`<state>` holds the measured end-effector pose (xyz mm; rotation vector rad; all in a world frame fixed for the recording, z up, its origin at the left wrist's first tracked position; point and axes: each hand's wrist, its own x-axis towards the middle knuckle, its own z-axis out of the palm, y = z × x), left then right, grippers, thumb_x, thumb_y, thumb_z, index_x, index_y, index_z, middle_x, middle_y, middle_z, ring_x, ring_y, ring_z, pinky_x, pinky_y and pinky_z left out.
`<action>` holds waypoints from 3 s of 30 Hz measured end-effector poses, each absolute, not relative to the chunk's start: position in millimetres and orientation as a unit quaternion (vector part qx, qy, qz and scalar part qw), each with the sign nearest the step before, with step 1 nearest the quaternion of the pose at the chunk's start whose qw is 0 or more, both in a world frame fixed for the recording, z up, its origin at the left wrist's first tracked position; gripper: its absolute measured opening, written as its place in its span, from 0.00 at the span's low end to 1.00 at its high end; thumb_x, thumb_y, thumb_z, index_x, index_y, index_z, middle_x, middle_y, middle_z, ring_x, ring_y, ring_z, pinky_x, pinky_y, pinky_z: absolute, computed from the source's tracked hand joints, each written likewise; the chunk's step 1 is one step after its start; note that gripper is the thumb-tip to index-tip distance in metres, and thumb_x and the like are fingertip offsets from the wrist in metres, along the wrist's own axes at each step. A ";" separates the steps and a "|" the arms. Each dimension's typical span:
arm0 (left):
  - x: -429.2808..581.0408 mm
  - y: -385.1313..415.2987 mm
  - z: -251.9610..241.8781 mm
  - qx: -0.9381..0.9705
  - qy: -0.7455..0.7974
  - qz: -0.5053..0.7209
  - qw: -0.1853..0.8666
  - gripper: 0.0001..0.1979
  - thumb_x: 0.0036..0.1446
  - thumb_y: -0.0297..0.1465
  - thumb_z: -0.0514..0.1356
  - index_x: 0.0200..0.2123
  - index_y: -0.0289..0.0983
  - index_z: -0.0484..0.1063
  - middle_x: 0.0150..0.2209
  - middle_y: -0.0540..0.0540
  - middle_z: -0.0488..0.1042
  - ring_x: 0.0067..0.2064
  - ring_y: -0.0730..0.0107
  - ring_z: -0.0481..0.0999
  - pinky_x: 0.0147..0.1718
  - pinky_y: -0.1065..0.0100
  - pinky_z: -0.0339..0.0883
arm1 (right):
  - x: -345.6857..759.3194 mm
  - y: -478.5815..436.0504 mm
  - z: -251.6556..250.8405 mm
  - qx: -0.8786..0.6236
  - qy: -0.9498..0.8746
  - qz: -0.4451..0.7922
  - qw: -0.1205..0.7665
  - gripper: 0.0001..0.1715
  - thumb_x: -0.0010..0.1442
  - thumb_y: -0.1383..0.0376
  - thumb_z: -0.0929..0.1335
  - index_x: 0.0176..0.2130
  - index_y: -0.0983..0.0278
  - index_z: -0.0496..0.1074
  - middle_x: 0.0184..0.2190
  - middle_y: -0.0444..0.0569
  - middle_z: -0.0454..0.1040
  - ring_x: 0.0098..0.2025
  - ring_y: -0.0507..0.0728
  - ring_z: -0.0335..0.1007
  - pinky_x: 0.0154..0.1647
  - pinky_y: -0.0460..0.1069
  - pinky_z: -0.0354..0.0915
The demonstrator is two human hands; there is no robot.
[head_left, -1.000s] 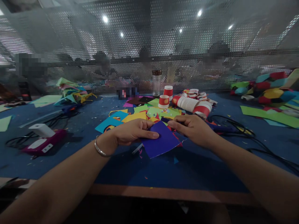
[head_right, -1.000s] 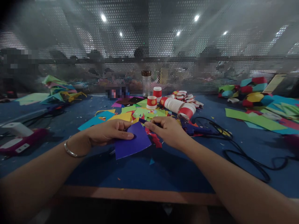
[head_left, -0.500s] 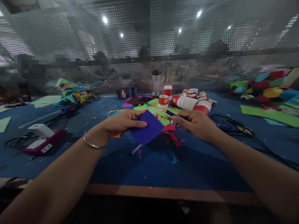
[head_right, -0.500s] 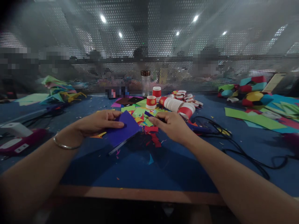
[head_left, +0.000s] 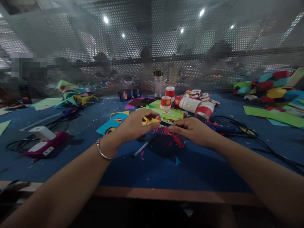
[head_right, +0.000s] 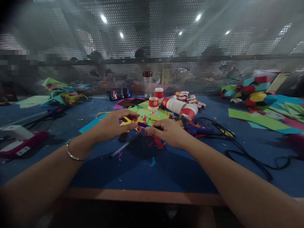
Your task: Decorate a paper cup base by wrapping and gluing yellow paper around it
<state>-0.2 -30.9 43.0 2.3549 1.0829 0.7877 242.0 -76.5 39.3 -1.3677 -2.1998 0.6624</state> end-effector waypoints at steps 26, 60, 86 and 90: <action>11.4 -58.6 42.6 0.856 0.288 0.409 0.128 0.08 0.58 0.25 0.63 0.37 0.39 0.83 0.34 0.48 0.83 0.38 0.65 0.77 0.42 0.63 0.68 | 236.7 -79.2 39.6 -0.526 -0.796 0.229 0.191 0.40 0.59 0.30 0.62 0.23 0.61 0.66 0.21 0.45 0.68 0.25 0.53 0.61 0.27 0.50 0.52; 46.6 -65.4 19.2 0.482 0.283 0.488 0.670 0.09 0.44 0.29 0.76 0.28 0.32 0.81 0.28 0.46 0.81 0.29 0.75 0.76 0.32 0.72 0.69 | 224.4 -88.9 39.9 -0.452 -0.661 0.386 0.457 0.30 0.52 0.44 0.78 0.25 0.62 0.67 0.16 0.34 0.58 0.18 0.45 0.45 0.18 0.47 0.41; 45.3 -78.4 23.8 0.428 0.288 0.544 0.661 0.13 0.44 0.29 0.76 0.28 0.35 0.75 0.28 0.50 0.79 0.31 0.73 0.78 0.37 0.67 0.73 | 223.5 -89.2 33.1 -0.423 -0.627 0.457 0.468 0.34 0.58 0.38 0.73 0.24 0.62 0.66 0.16 0.36 0.60 0.16 0.43 0.43 0.15 0.45 0.39; 44.8 -79.5 23.6 0.427 0.283 0.540 0.668 0.13 0.44 0.29 0.76 0.28 0.35 0.74 0.27 0.50 0.79 0.32 0.70 0.81 0.39 0.66 0.74 | 223.6 -90.5 33.9 -0.413 -0.629 0.466 0.466 0.35 0.57 0.38 0.73 0.23 0.62 0.64 0.17 0.35 0.59 0.16 0.43 0.42 0.15 0.45 0.40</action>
